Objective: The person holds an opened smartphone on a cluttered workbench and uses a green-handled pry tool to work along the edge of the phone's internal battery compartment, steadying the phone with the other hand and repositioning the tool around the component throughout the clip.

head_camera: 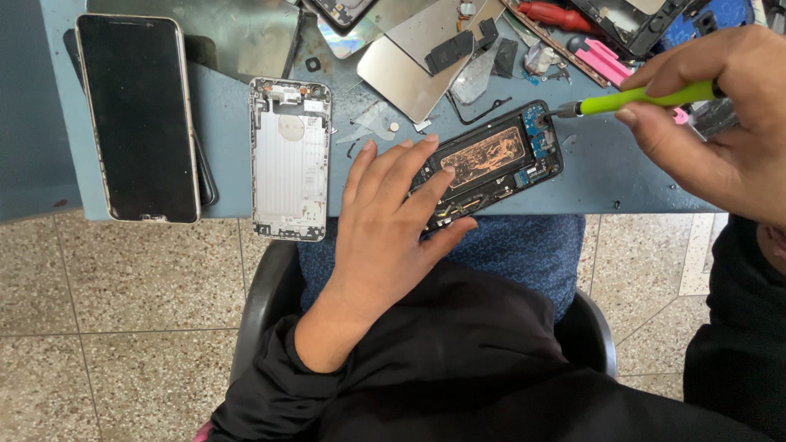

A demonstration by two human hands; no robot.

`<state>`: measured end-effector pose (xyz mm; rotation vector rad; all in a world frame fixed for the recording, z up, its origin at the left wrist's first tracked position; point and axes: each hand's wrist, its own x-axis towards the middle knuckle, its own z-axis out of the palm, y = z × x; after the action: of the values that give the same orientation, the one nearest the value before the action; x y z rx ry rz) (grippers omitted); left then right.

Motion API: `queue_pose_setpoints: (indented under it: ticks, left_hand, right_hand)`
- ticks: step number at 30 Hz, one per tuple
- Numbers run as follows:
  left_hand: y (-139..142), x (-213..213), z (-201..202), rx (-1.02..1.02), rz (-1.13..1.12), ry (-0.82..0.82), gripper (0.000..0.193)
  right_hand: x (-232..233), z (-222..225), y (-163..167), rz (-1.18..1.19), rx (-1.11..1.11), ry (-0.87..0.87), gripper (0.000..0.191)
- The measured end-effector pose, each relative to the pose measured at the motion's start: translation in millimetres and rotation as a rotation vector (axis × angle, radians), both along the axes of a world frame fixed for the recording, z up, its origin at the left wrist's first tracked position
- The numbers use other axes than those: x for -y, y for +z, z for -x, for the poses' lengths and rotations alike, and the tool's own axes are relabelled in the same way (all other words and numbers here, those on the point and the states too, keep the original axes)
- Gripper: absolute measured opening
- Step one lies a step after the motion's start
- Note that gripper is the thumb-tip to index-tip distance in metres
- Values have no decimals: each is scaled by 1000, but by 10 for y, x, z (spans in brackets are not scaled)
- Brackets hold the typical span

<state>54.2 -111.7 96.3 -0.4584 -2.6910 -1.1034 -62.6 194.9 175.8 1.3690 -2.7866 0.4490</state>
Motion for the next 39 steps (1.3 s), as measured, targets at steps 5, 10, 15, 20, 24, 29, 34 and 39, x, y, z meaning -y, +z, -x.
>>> queue_pose_setpoints:
  ticks: [5, 10, 15, 20, 24, 29, 34, 39]
  left_hand:
    - [2, 3, -1, 4, -4, -4, 56]
    - [1, 3, -1, -5, -9, -4, 56]
    - [2, -1, -3, 8, -8, -4, 55]
    - [-5, 13, -9, 0, -9, -4, 55]
    - [-8, 13, -15, -5, -9, -1, 55]
    - [-11, 12, -16, -6, -8, -2, 55]
    - [-11, 9, -10, -8, -5, -2, 56]
    - [-5, 11, -8, -3, -1, -4, 55]
  right_hand:
    - [16, -17, 15, 14, 15, -20, 32]
    - [20, -21, 15, 53, 27, -28, 31]
    - [-17, -2, 5, 18, 1, 2, 33]
    - [-51, -20, -15, 34, 33, -2, 33]
    - [-49, -72, -15, 58, 26, -7, 32]
    - [-33, -106, -11, 75, 46, -20, 32]
    - [-52, -101, -20, 59, 50, -24, 32]
    - [-94, -103, -50, 64, 42, -19, 32]
